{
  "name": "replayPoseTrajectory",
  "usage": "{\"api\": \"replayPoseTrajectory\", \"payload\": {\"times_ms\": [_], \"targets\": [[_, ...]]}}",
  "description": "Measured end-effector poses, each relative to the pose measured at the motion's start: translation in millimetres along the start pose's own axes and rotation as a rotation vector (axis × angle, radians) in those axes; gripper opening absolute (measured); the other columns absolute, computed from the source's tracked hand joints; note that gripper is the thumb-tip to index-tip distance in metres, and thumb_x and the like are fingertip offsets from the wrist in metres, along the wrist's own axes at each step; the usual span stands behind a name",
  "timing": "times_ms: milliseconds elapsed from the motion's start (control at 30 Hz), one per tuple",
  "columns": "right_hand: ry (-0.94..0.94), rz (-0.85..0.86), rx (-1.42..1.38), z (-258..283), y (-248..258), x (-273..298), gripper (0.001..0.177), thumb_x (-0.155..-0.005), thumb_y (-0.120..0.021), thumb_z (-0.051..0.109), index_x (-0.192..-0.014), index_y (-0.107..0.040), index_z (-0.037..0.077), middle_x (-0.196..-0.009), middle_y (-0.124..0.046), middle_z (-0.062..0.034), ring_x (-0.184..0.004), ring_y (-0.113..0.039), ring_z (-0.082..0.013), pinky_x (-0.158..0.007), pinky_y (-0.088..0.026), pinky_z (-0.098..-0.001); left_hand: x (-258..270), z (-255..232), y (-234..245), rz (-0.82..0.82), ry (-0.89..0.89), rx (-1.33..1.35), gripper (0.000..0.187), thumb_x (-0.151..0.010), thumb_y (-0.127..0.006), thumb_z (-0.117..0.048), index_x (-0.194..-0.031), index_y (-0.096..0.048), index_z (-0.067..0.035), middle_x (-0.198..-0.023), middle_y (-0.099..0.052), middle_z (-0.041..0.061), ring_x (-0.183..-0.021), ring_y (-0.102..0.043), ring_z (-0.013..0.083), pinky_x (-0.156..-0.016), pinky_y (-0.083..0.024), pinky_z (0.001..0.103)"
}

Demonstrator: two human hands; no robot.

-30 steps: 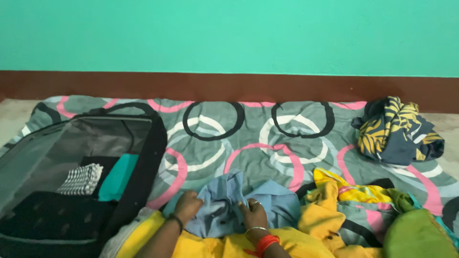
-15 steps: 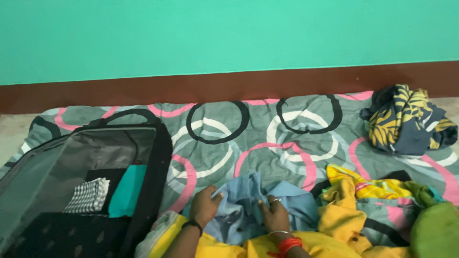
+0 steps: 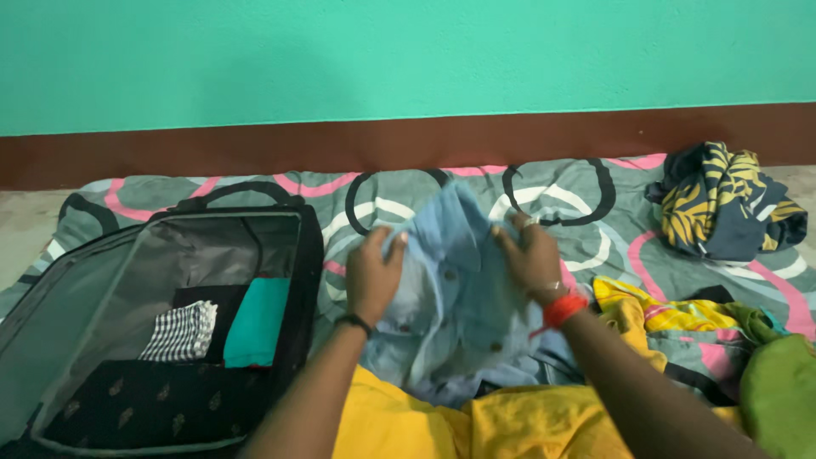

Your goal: The person folds a teal shirt and a blue denim-like garment by hand on a bed and places them into a black suitcase that already contains other folded items.

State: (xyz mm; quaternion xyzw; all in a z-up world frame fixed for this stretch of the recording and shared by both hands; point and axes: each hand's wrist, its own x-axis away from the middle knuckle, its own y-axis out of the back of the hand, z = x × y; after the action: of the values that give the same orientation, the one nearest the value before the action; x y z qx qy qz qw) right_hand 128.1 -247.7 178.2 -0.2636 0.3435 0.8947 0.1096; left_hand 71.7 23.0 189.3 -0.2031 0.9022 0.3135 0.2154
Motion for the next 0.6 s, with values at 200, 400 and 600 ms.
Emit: {"api": "replayPoseTrajectory", "payload": {"times_ms": [200,400,600], "targets": [[0.161,-0.004,0.148,22.8,66.2,-75.8,0.041,-0.092,-0.077,0.037,-0.109,-0.072,0.000,-0.099,-0.073,-0.0242,-0.093,-0.070,-0.0418,-0.079,-0.053,-0.0474,-74.7,-32.1,60.0,-0.046,-0.218,0.033,0.032,-0.093,-0.072,-0.034,-0.100,-0.072,-0.002,-0.095,-0.073,0.020,-0.089,-0.070,0.0395,-0.074,-0.053,0.044],[0.310,-0.085,0.112,67.0,134.2,-152.8,0.038,-0.096,-0.082,0.036,-0.105,-0.076,0.000,-0.089,-0.072,-0.0205,-0.078,-0.070,-0.0325,-0.072,-0.054,-0.0425,-140.3,-113.6,108.3,-0.132,-0.422,-0.007,0.026,-0.091,-0.077,-0.027,-0.090,-0.072,-0.002,-0.074,-0.066,0.019,-0.059,-0.062,0.0338,-0.055,-0.046,0.043],[0.459,-0.197,0.049,110.7,189.6,-198.4,0.024,-0.104,-0.082,0.019,-0.110,-0.074,-0.003,-0.096,-0.074,-0.0164,-0.083,-0.073,-0.0212,-0.073,-0.058,-0.0342,-176.9,-170.1,139.6,-0.293,-0.642,0.033,0.024,-0.095,-0.080,-0.023,-0.086,-0.071,-0.003,-0.069,-0.065,0.014,-0.059,-0.063,0.0251,-0.055,-0.045,0.038]]}}
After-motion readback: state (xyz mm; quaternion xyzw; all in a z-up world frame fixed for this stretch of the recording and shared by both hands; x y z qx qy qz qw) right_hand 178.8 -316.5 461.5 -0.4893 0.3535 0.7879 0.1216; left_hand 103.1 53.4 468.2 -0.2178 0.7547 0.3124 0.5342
